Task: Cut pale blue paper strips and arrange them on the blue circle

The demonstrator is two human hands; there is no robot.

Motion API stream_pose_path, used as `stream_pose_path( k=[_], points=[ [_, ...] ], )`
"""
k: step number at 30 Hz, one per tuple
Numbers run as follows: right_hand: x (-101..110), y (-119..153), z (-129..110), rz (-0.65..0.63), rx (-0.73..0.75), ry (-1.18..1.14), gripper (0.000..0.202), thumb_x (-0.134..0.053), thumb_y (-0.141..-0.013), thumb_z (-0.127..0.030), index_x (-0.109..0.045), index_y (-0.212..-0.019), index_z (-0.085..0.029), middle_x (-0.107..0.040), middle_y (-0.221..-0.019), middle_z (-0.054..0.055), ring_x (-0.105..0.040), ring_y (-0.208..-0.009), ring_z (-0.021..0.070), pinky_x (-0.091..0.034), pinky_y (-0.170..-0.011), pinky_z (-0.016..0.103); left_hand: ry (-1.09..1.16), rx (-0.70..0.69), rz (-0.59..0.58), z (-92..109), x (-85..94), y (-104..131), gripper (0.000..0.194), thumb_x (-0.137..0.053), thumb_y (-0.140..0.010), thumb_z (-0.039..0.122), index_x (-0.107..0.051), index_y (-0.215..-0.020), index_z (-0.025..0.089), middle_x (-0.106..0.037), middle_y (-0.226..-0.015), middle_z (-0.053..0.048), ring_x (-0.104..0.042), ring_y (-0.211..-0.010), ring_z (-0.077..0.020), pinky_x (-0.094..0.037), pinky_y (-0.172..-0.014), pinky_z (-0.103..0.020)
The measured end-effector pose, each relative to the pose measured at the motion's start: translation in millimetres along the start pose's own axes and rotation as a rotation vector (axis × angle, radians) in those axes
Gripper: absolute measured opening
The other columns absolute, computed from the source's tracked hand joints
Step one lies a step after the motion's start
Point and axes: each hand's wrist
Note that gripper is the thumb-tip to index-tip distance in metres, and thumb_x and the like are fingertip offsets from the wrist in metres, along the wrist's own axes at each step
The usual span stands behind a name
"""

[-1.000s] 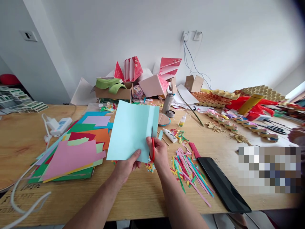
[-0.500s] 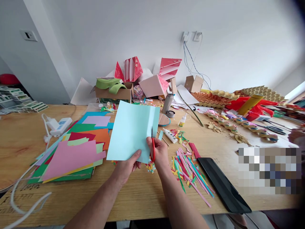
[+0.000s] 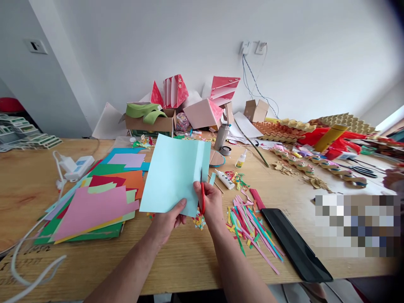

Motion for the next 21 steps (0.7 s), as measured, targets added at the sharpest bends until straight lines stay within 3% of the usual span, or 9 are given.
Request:
stream_pose_path(
  k=[10,21],
  points=[
    [-0.5,1.3,-1.0,0.025,0.004,0.004,0.057,-0.066,-0.070,-0.067,-0.038,-0.053,-0.021,-0.035,-0.045,-0.007,-0.032,-0.039,0.0060,-0.024,-0.035,0.020,0.016,0.005,-0.003,1.6,-0.2,1.7,0.044,-0.081,-0.058,0.052,-0.059,-0.065,0.014,-0.056,-0.050,0.002,-0.046,-0.039,-0.0072,-0.026,-0.037,-0.020],
    [-1.1,2.1,1.1,0.020,-0.020,-0.034,0.055,-0.066,-0.069,-0.069,-0.046,-0.056,-0.019,-0.039,-0.044,-0.006,-0.037,-0.036,0.0082,-0.028,-0.033,0.021,0.001,0.002,-0.018,-0.3,-0.2,0.4,0.047,-0.080,-0.057,0.056,-0.058,-0.063,0.015,-0.055,-0.049,0.002,-0.044,-0.038,-0.0069,-0.025,-0.037,-0.020]
  ],
)
Point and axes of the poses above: each hand's wrist, its own y-axis away from the middle knuckle, its own x-axis out of the back of the hand, z = x × y
